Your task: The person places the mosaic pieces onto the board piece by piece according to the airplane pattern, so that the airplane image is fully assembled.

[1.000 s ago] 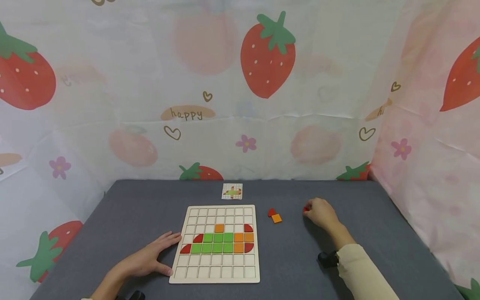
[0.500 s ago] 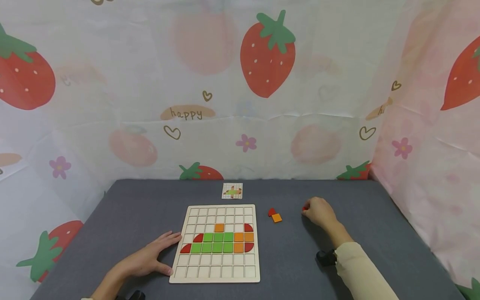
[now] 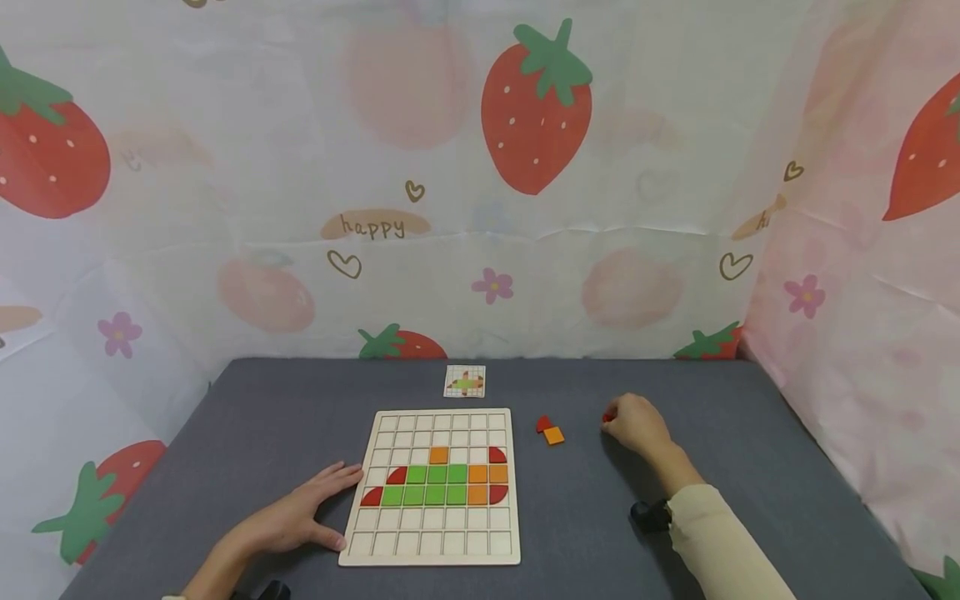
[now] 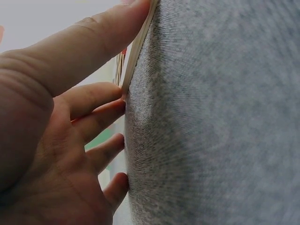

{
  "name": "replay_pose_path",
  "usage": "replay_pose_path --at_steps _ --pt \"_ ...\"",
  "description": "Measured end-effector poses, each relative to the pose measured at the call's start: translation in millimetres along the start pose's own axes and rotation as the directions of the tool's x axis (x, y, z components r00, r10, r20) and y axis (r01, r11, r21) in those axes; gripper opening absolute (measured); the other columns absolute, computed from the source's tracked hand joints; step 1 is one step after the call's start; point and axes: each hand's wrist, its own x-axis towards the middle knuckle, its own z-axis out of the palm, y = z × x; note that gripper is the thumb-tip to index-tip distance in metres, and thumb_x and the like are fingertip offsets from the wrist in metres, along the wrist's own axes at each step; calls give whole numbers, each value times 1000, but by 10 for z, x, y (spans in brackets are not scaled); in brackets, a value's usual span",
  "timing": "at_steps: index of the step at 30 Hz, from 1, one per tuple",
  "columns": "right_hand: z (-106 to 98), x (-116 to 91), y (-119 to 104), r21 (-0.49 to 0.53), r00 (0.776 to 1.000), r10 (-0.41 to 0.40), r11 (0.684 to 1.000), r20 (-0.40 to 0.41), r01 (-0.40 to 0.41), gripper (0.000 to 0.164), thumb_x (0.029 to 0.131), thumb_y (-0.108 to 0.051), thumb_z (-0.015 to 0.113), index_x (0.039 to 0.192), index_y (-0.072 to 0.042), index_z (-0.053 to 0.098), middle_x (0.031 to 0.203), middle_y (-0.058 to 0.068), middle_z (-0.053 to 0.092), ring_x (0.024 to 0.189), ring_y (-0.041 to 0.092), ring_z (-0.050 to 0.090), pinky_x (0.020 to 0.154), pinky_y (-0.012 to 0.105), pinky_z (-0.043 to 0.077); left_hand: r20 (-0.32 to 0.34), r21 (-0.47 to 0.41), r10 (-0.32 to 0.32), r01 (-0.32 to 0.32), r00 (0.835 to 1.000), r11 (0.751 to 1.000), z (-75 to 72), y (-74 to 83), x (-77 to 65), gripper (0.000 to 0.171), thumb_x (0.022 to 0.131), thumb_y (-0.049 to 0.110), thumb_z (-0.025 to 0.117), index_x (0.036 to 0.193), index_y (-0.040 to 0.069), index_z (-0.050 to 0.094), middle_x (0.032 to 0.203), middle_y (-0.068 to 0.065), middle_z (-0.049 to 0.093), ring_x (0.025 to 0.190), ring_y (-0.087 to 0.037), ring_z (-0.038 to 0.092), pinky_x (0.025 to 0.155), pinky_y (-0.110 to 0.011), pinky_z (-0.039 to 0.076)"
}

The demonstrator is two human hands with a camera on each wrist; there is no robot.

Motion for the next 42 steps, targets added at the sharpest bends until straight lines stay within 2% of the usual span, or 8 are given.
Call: replay_pose_path --at_steps 6,14,18,22,26,31,35,42 --pt "-2 -1 20 -3 1000 25 1000 -7 -25 29 86 -16 71 105 6 70 100 21 71 84 30 66 71 43 53 -2 2 9 -9 1000 1000 -18 20 4 100 68 36 84 147 -3 37 156 -21 33 146 -51 16 108 -72 18" --pt "-7 -17 24 -23 1000 16 1000 -18 -16 23 86 -15 71 99 4 71 95 18 72 79 27 66 69 42 53 0 -2 3 -3 1000 1000 -8 4 3 100 68 36 84 148 -2 37 156 -21 33 146 -51 16 108 -72 17" --pt "-15 -28 18 -32 999 -29 999 -25 28 16 84 -5 68 96 4 72 96 20 70 84 32 66 71 45 53 3 -6 -6 6 1000 1000 -2 0 4 101 68 37 84 148 -2 37 156 -21 33 146 -50 15 109 -72 17" --pt "-30 -35 15 -41 997 -76 996 -33 75 18 81 3 63 96 4 72 98 22 63 86 36 63 72 47 52 0 -6 -8 8 1000 1000 -4 2 3 101 68 37 84 148 -2 37 156 -21 33 146 -50 15 109 -72 17" --pt "-38 -38 16 -31 998 -58 998 -29 57 16 85 -6 68 98 4 72 98 22 66 85 34 64 70 44 53 -4 -2 -1 1 1000 1000 -6 1 -2 101 68 38 84 148 -2 37 156 -21 33 146 -51 15 108 -72 17" --pt "-36 -50 6 -34 1000 4 999 -19 -5 25 87 -17 71 99 4 71 98 21 71 84 33 66 69 43 54 -4 3 4 -4 1000 1000 -4 0 -1 101 68 38 84 148 -2 37 156 -22 33 146 -51 16 108 -72 17" --pt "-20 -49 -18 -38 1000 16 999 -11 -17 24 86 -17 72 97 4 72 97 20 71 82 31 67 69 43 54 0 1 -2 2 1000 1000 -2 3 -1 100 68 37 84 148 -2 37 156 -22 33 146 -51 16 108 -72 17" --pt "-26 -15 -40 -36 999 -22 999 25 23 20 85 -10 71 99 5 72 95 18 72 81 29 67 71 43 54 -1 -3 -4 4 1000 1000 -3 14 -5 100 68 37 84 148 -2 38 156 -21 34 146 -50 16 108 -73 17"
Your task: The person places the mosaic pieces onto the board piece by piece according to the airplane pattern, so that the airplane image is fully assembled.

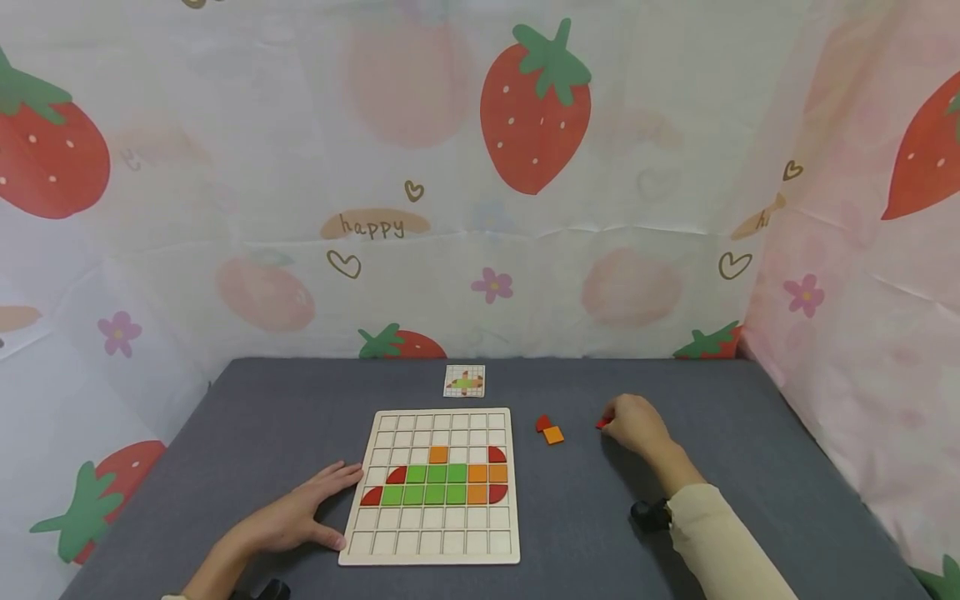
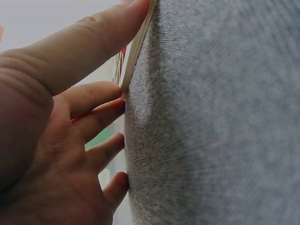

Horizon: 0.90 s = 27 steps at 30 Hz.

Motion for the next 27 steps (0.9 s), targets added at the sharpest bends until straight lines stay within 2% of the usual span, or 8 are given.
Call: replay_pose_path --at_steps 9,27 --pt "-1 25 12 2 998 -66 998 24 66 20 84 -12 72 98 3 72 90 14 71 76 22 65 68 40 53 -7 18 13 -13 1000 1000 -2 -2 -4 100 68 37 84 147 -2 38 156 -21 34 146 -50 17 109 -71 18" --pt "-71 61 -241 -45 971 -232 972 -59 229 15 85 -14 73 95 -3 74 89 8 67 81 22 60 70 39 52 -6 13 12 -12 1000 1000 1 5 -5 99 68 35 84 147 -3 38 155 -21 34 146 -51 17 108 -73 17"
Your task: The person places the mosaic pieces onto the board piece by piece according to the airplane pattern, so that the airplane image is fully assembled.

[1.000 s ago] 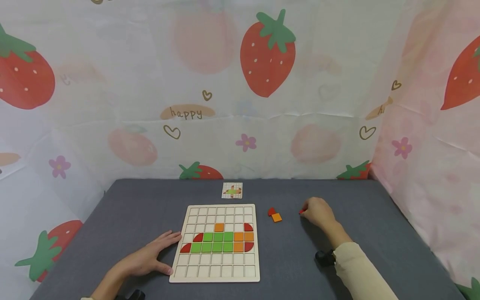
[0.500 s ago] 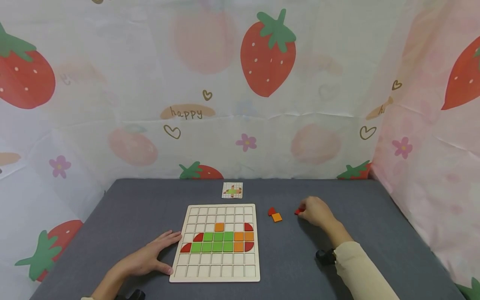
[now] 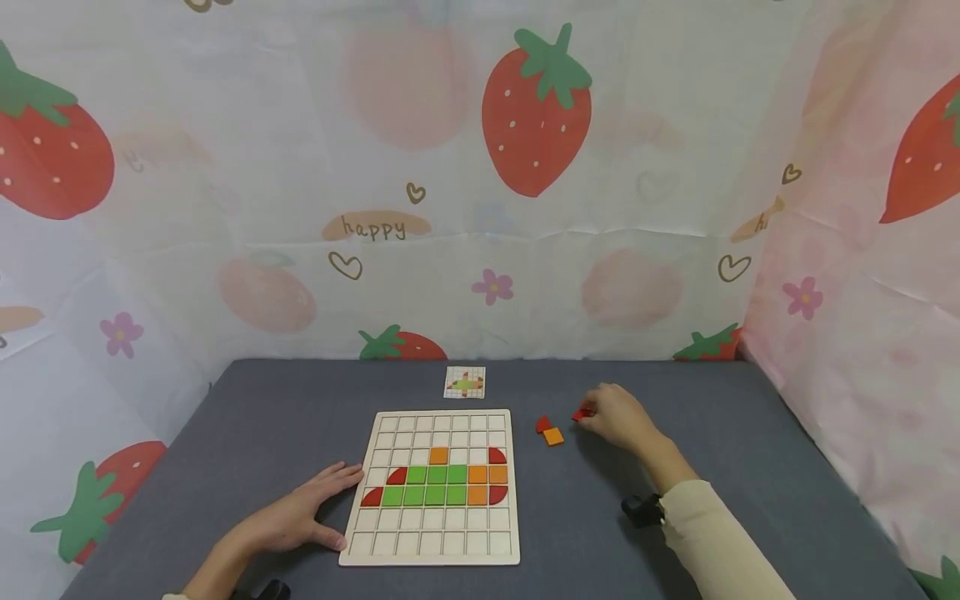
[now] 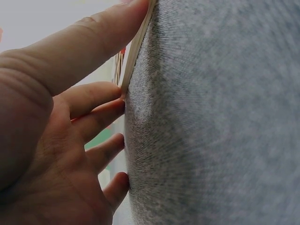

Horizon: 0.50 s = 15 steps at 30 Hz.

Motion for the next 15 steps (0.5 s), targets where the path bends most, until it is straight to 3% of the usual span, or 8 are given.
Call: replay_pose_path --at_steps 15 --pt "-48 172 -222 -13 999 -51 999 -19 51 14 85 -14 73 96 -5 74 92 7 65 84 23 60 73 40 52 14 -8 -7 7 1000 1000 1 4 5 99 69 34 84 148 -2 37 156 -22 33 145 -51 16 107 -73 19"
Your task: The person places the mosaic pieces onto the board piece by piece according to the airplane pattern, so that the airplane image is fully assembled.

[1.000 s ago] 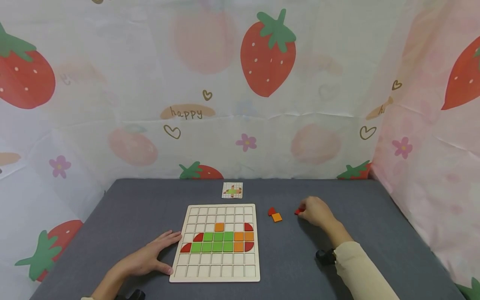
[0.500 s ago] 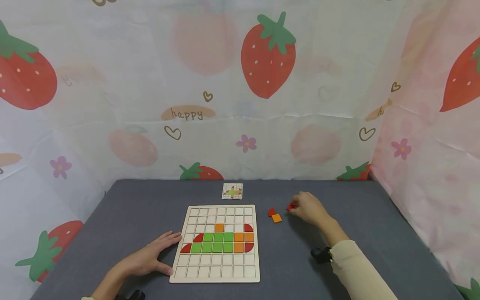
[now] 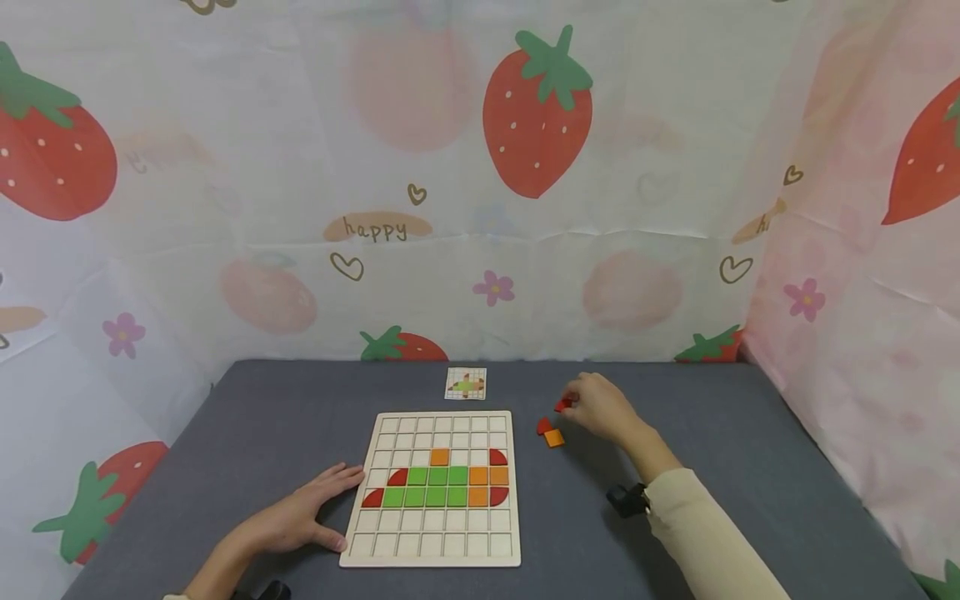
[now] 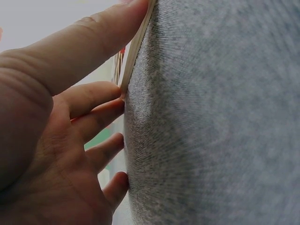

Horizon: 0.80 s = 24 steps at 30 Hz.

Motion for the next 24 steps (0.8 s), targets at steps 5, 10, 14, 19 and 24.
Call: replay_pose_path --at_steps 5,10,14,19,24 --pt "-7 67 -55 -5 1000 -1 1000 8 1 15 86 -15 72 98 -5 74 94 8 65 86 23 59 74 41 52 -7 5 8 -8 1000 1000 6 2 -5 99 68 34 85 148 -2 38 156 -21 34 145 -51 17 107 -73 19" --pt "4 132 -111 4 1000 -2 1000 8 2 16 86 -15 72 99 -5 74 95 8 66 88 25 60 76 41 52 -3 7 -16 16 1000 1000 -16 8 -1 100 68 37 84 148 -1 38 156 -22 33 145 -51 17 107 -72 21" --pt "17 178 -168 -1 1000 -9 1000 8 9 17 86 -15 72 99 -5 74 95 8 66 86 23 60 77 41 52 4 -3 -38 38 999 999 -20 14 -5 100 68 37 84 148 1 38 156 -21 32 146 -50 16 107 -72 21" --pt "21 225 -255 7 1000 -19 1000 13 19 16 86 -16 72 98 -5 73 95 7 65 87 22 60 78 41 53 6 -8 -36 36 999 999 -10 12 -4 100 68 34 85 148 0 38 156 -21 32 146 -49 16 107 -71 21" --pt "45 280 -335 21 1000 -10 1000 17 9 16 86 -17 73 99 -6 74 96 7 65 88 22 59 79 41 53 14 -4 -39 39 999 999 -14 10 1 99 69 33 85 149 0 37 157 -20 32 147 -49 15 107 -72 19"
